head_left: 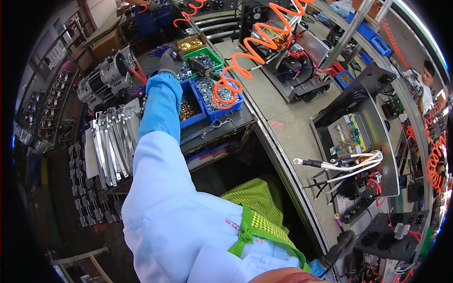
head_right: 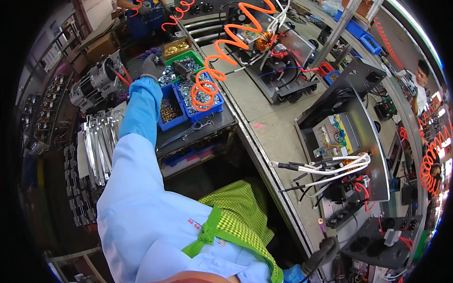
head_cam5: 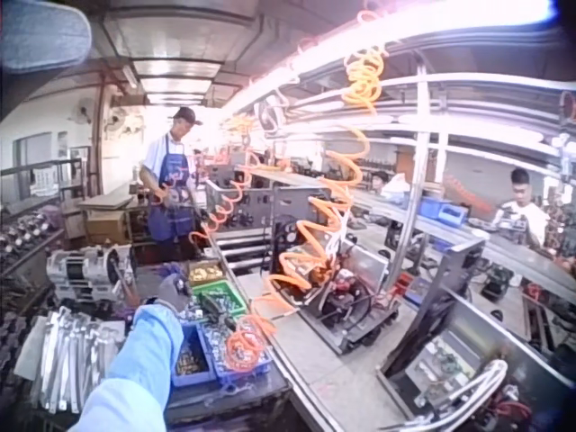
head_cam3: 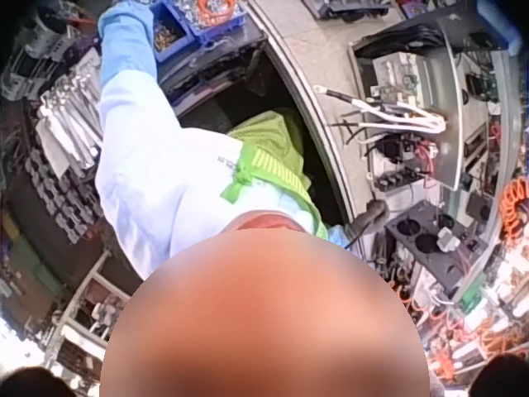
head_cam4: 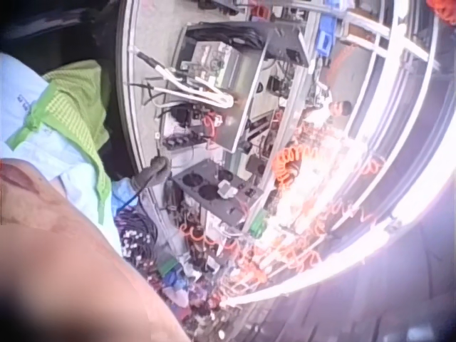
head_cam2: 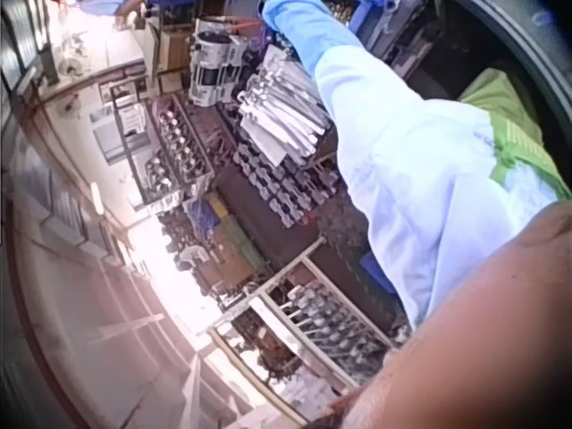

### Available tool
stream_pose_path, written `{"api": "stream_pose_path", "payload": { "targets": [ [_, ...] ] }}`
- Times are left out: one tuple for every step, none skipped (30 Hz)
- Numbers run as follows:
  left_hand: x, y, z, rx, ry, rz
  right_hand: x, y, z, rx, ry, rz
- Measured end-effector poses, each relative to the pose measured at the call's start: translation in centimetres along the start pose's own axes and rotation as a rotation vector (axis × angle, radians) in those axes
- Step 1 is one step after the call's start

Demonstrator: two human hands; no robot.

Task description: Connecting electrical wiring and installing components into a metal enclosure using an electric screwdriver and wrench.

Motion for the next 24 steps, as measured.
{"api": "stream_pose_path", "payload": {
  "targets": [
    [-2.0,-2.4,1.1,-0.007,-0.009,-0.004,1.6,0.5,0.1,0.079,0.063,-0.047],
    [-4.5,-4.3,2.5,0.015,-0.118,-0.021,3.1,0.8,1.1,0.129,0.067,-0.106],
    [-6.0,-6.1,3.2,0.029,-0.225,-0.042,5.0,1.4,2.1,0.18,0.077,-0.16],
    [-7.4,-6.8,3.5,0.041,-0.205,0.042,7.3,1.7,2.0,0.095,0.028,-0.188],
    [-7.9,-7.5,3.9,0.046,-0.212,0.038,9.2,2.3,3.1,0.099,0.02,-0.185],
    [-10.7,-9.2,3.9,0.058,-0.141,0.125,10.2,2.8,9.2,0.58,-0.456,-0.145],
    [-13.4,-10.3,4.4,0.088,-0.079,0.208,8.2,1.3,14.8,1.052,-0.957,-0.083],
    [-16.7,-12.2,5.3,0.113,0.023,0.246,10.8,3.3,15.6,0.848,-0.544,-0.364],
    [-18.2,-13.7,6.6,0.138,0.015,0.25,13.0,4.0,15.8,0.64,-0.162,-0.616],
    [-21.4,-16.1,8.4,0.206,0.023,0.43,22.2,3.5,9.9,0.639,-0.193,-0.617],
    [-26.3,-19.1,11.6,0.298,0.055,0.633,24.5,3.0,9.2,0.737,-0.631,-0.608],
    [-28.5,-21.6,14.6,0.301,0.212,0.644,24.4,2.8,10.1,0.819,-1.079,-0.544],
    [-30.5,-24.5,18.0,0.307,0.367,0.663,23.9,1.9,9.9,0.875,-1.532,-0.434],
    [-32.6,-28.8,22.3,0.371,0.522,0.652,23.0,0.6,9.3,0.972,-1.467,-0.444],
    [-34.1,-31.6,27.0,0.445,0.669,0.654,20.4,1.2,9.7,1.065,-1.419,-0.444],
    [-37.1,-36.4,32.2,0.54,0.637,1.193,16.4,2.7,12.3,1.079,-1.528,-0.426],
    [-35.7,-39.7,38.2,0.937,0.661,1.17,15.4,3.6,12.4,1.036,-1.583,-0.397],
    [-35.9,-42.8,42.5,0.837,0.93,1.262,17.9,6.3,10.1,0.7,-1.019,-0.298],
    [-35.9,-46.0,47.1,1.035,0.867,1.352,18.8,8.1,6.3,0.353,-0.469,-0.243],
    [-35.4,-48.2,52.0,1.057,0.964,1.455,17.4,8.1,5.5,0.296,-0.005,-0.34],
    [-34.3,-50.3,56.8,1.066,1.054,1.56,17.5,7.8,1.7,0.138,0.317,-0.39],
    [-33.3,-50.5,61.0,0.862,1.083,1.563,13.4,8.8,3.8,0.146,0.364,-0.286],
    [-32.7,-51.4,64.7,0.678,1.083,1.589,13.0,8.9,4.2,0.141,0.189,-0.293],
    [-32.3,-52.2,67.7,0.535,1.188,1.629,12.9,8.8,4.3,0.159,0.123,-0.281]
  ]
}}
Point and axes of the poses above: each hand's wrist, its own y-axis towards the middle knuckle, its own x-axis out of the back of the hand, z = x × y, the point moved 10 cm from there along y, towards the middle knuckle, and after that the axes turned 14 degrees about x, right-handed, at the moved point
